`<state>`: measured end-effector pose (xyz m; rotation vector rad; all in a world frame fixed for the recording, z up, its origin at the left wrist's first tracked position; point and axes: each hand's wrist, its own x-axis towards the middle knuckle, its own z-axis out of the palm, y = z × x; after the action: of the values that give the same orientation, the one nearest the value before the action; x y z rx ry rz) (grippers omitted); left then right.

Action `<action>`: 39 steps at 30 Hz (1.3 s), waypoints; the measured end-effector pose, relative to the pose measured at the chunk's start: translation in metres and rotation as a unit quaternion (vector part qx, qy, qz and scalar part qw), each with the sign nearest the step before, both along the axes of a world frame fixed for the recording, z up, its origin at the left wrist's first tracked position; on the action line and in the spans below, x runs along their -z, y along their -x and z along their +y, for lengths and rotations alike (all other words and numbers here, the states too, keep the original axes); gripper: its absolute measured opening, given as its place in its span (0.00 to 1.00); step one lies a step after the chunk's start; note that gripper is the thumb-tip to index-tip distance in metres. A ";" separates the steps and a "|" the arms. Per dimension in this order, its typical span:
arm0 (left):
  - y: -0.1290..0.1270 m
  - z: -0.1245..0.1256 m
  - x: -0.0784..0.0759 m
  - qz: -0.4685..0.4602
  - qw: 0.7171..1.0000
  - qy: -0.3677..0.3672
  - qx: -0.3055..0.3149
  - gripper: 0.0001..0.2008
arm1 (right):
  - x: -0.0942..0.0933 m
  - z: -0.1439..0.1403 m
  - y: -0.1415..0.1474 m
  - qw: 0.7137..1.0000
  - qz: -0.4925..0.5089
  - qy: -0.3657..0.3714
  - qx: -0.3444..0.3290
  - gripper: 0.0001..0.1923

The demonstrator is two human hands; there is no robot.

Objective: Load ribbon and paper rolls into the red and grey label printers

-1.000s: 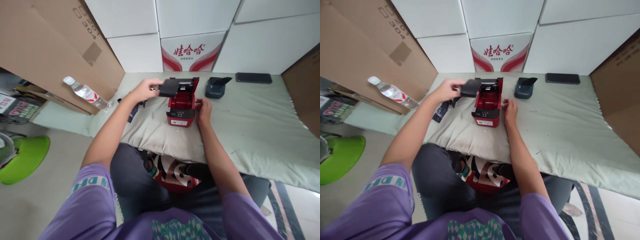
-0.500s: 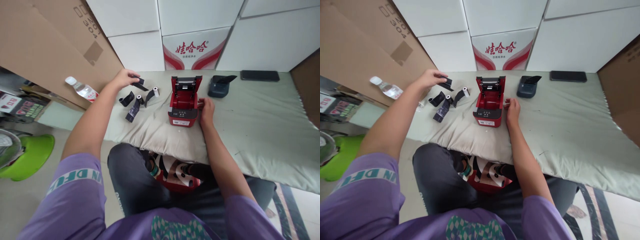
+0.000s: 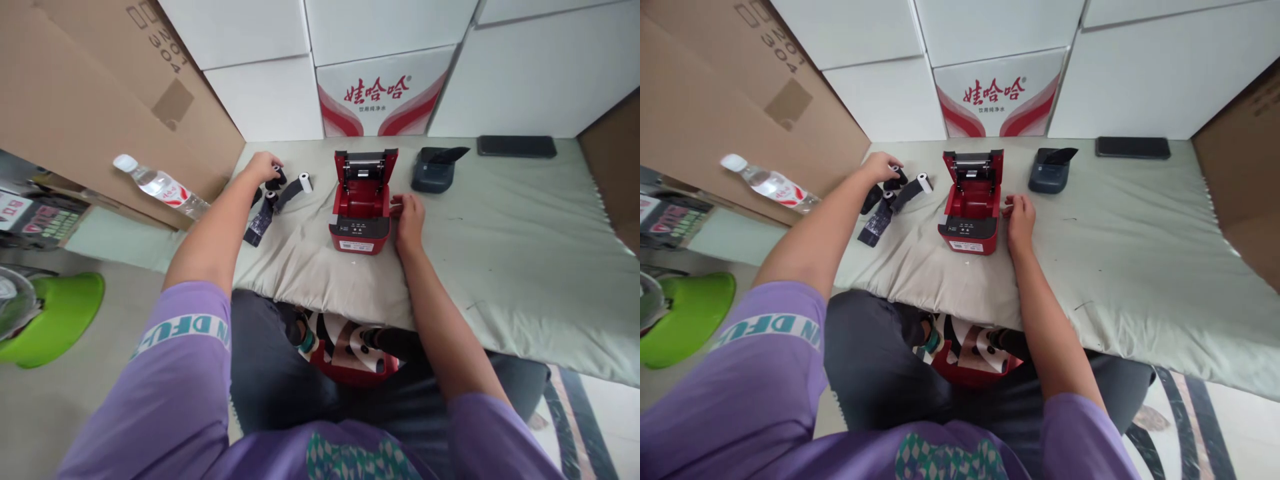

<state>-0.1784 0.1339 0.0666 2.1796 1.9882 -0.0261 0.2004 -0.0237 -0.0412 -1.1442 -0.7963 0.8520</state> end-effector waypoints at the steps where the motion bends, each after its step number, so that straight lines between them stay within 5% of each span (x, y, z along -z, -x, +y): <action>1: -0.003 -0.002 0.002 -0.005 1.000 -0.011 -0.018 0.28 | 0.000 0.000 0.000 1.000 -0.002 -0.001 -0.002 0.18; 7: -0.007 -0.008 0.001 -0.037 0.997 -0.016 -0.064 0.29 | 0.000 0.001 -0.001 1.000 -0.004 -0.006 -0.006 0.16; 14: 0.043 -0.035 -0.015 -0.071 0.982 -0.071 -0.161 0.20 | 0.000 0.002 -0.003 1.000 -0.020 0.009 -0.004 0.17; 19: 0.067 -0.055 -0.016 -0.090 0.988 0.057 -0.108 0.27 | -0.002 0.000 -0.002 1.000 -0.027 0.003 -0.004 0.17; 24: 0.083 -0.074 -0.016 -0.025 0.991 0.037 -0.128 0.37 | -0.005 -0.001 -0.002 1.000 -0.016 0.011 -0.004 0.18; 29: 0.100 -0.108 -0.010 0.004 0.988 0.031 -0.151 0.26 | -0.006 -0.001 0.000 1.000 -0.027 0.009 -0.003 0.17; 31: 0.096 -0.121 -0.008 -0.085 0.979 -0.023 -0.185 0.23 | -0.006 -0.001 0.000 1.000 -0.024 0.008 -0.001 0.16; 34: 0.075 -0.135 -0.014 -0.301 0.923 -0.113 -0.213 0.24 | -0.006 -0.002 0.000 1.000 -0.021 0.011 -0.004 0.17; 39: -0.004 -0.152 -0.033 -0.485 0.848 -0.190 -0.096 0.22 | -0.007 -0.003 0.000 1.000 -0.028 0.013 -0.003 0.17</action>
<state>-0.1743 -0.0183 0.0995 1.5704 1.6056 1.3099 0.2002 -0.0264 -0.0340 -1.1935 -0.8377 0.8393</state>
